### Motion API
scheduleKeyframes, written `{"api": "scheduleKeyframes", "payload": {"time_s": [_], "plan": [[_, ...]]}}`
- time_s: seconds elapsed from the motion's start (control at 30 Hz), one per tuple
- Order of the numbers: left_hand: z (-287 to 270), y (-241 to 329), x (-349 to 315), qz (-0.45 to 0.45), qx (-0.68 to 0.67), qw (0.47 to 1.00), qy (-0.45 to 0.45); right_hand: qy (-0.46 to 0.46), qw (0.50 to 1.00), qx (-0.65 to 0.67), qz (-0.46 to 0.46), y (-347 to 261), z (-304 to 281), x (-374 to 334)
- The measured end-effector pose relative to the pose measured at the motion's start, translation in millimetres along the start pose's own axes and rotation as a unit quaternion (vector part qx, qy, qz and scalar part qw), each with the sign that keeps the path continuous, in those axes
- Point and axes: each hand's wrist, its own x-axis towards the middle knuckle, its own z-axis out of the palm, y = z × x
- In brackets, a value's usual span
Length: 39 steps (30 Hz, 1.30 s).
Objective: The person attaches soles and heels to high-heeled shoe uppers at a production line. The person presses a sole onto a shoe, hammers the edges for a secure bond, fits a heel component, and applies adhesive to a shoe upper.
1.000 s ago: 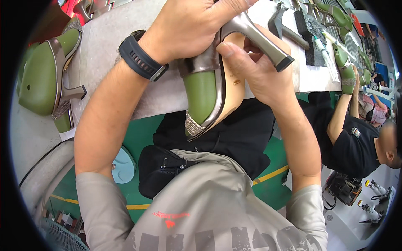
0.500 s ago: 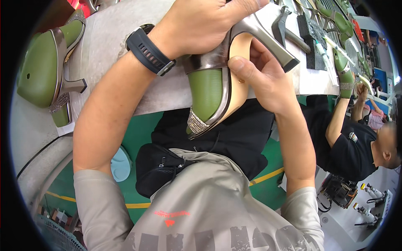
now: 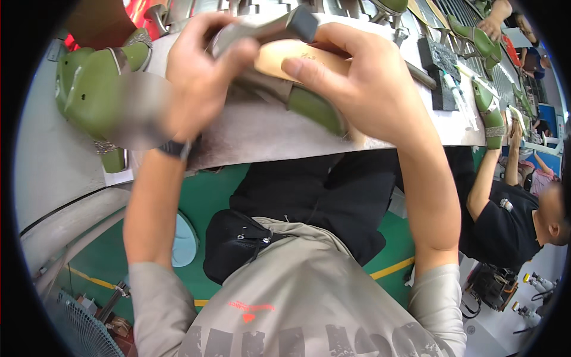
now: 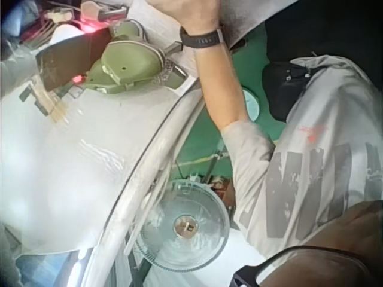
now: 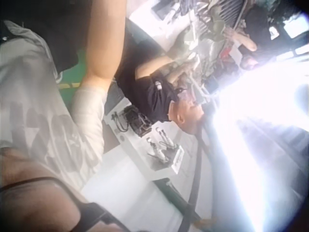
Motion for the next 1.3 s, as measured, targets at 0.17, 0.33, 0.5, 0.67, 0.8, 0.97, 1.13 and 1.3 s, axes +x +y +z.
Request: {"api": "scheduleKeyframes", "payload": {"time_s": [0.17,0.33,0.5,0.67,0.8,0.97,1.13,1.3], "plan": [[1,64,-61,0.044,0.157,0.985,-0.05,0.025,0.954,-0.185,-0.235,-8,4,-18],[11,52,-74,0.088,0.163,0.981,-0.057,-0.01,0.955,-0.172,-0.242,-3,7,-26],[10,46,-71,0.125,0.162,0.977,-0.057,-0.013,0.952,-0.175,-0.251,1,8,-23],[12,45,-69,0.143,0.169,0.974,-0.054,-0.009,0.95,-0.179,-0.257,4,9,-23],[14,46,-73,0.129,0.176,0.974,-0.06,-0.022,0.957,-0.173,-0.231,-1,5,-25],[28,41,-82,0.135,0.243,0.96,-0.032,-0.087,0.961,-0.23,-0.126,-25,-8,-15],[26,45,-63,0.072,0.256,0.961,-0.078,0.022,0.953,-0.178,-0.244,20,-6,-9],[24,48,-53,0.082,0.253,0.956,-0.121,0.059,0.913,-0.15,-0.374,51,-3,2]]}}
